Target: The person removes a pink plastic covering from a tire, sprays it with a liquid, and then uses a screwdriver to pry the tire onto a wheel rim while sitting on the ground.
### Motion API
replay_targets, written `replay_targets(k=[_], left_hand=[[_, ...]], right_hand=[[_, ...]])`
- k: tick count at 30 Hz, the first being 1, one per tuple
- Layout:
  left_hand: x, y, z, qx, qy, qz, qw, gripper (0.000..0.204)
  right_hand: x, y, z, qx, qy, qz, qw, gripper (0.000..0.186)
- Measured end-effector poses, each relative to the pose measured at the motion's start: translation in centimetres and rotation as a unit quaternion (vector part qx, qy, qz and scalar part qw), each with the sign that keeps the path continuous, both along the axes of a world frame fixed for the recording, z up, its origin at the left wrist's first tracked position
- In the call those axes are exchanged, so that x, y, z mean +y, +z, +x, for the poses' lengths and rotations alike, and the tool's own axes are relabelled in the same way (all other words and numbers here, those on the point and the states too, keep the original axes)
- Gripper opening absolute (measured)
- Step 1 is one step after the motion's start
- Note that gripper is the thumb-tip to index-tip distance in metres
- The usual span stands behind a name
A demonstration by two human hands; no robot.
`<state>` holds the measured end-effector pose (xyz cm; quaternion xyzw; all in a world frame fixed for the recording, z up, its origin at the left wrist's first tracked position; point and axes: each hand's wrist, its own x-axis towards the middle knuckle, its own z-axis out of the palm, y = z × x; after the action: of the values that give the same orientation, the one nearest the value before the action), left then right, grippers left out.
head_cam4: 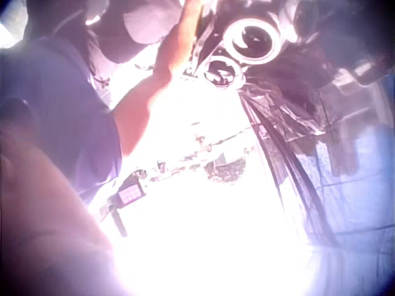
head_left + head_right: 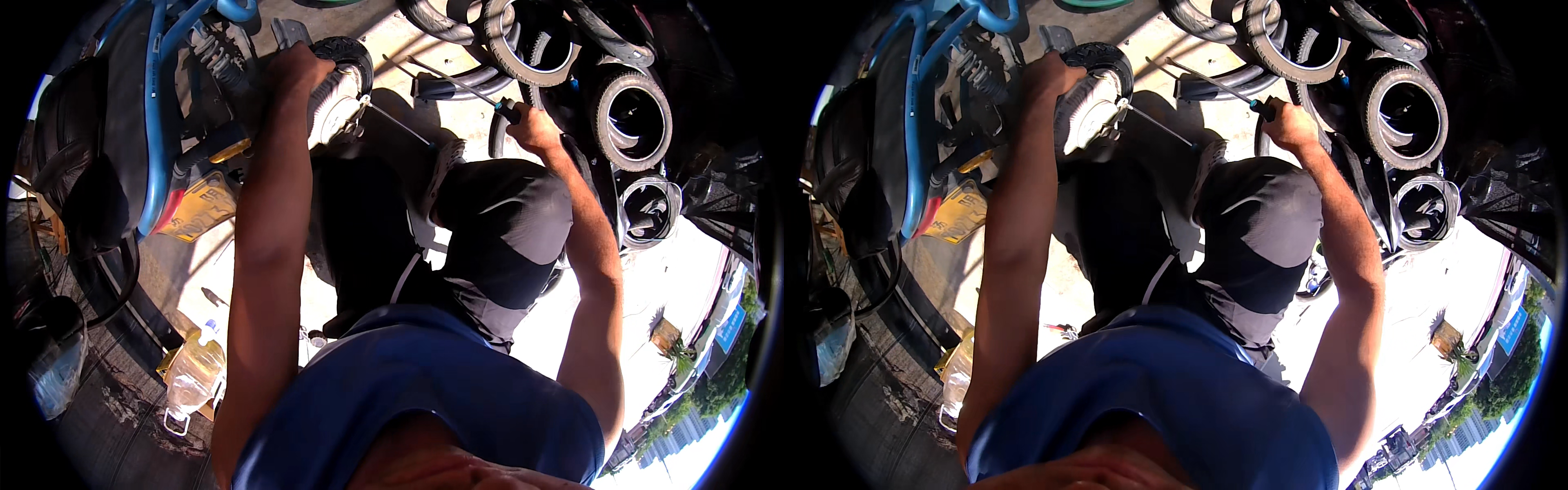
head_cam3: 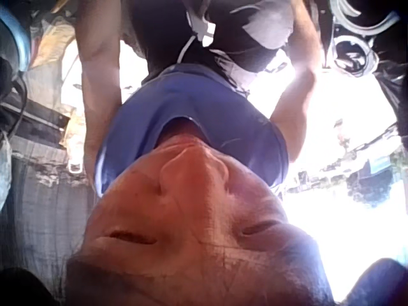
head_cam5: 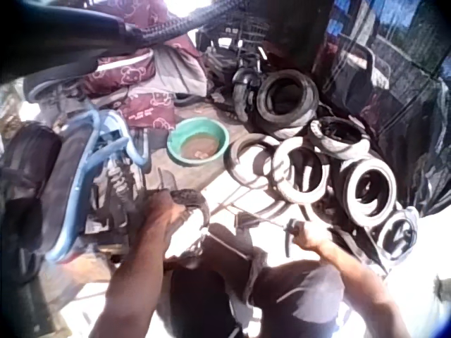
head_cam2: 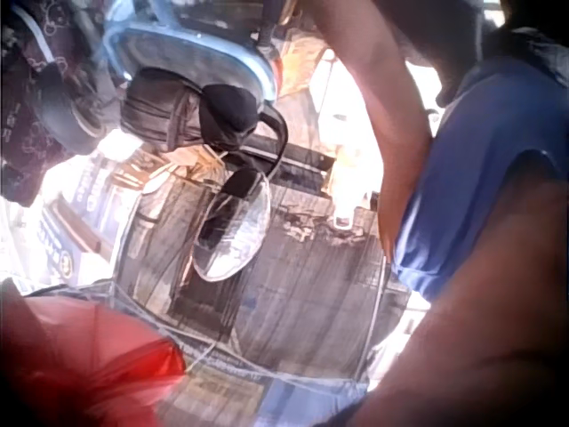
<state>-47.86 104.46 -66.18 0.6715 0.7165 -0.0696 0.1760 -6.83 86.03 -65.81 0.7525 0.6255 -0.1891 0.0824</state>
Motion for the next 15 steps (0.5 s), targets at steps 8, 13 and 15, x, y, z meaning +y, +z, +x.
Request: replay_targets(k=[8,13,15], left_hand=[[-0.2,-1.8,-1.3,-0.025,-0.018,0.047,0.998,0.082],[-1.8,-0.8,-2.3,-0.024,-0.006,0.039,0.999,0.091],[-2.1,-0.3,-2.8,-0.014,-0.009,0.042,0.999,0.088]], right_hand=[[-1.5,-20.8,1.3,-0.008,0.018,-0.03,0.999,0.058],[3.9,-26.4,-9.1,0.196,0.115,-0.075,0.971,0.073],[4.5,-28.8,-13.4,0.316,0.135,-0.075,0.936,0.069]])
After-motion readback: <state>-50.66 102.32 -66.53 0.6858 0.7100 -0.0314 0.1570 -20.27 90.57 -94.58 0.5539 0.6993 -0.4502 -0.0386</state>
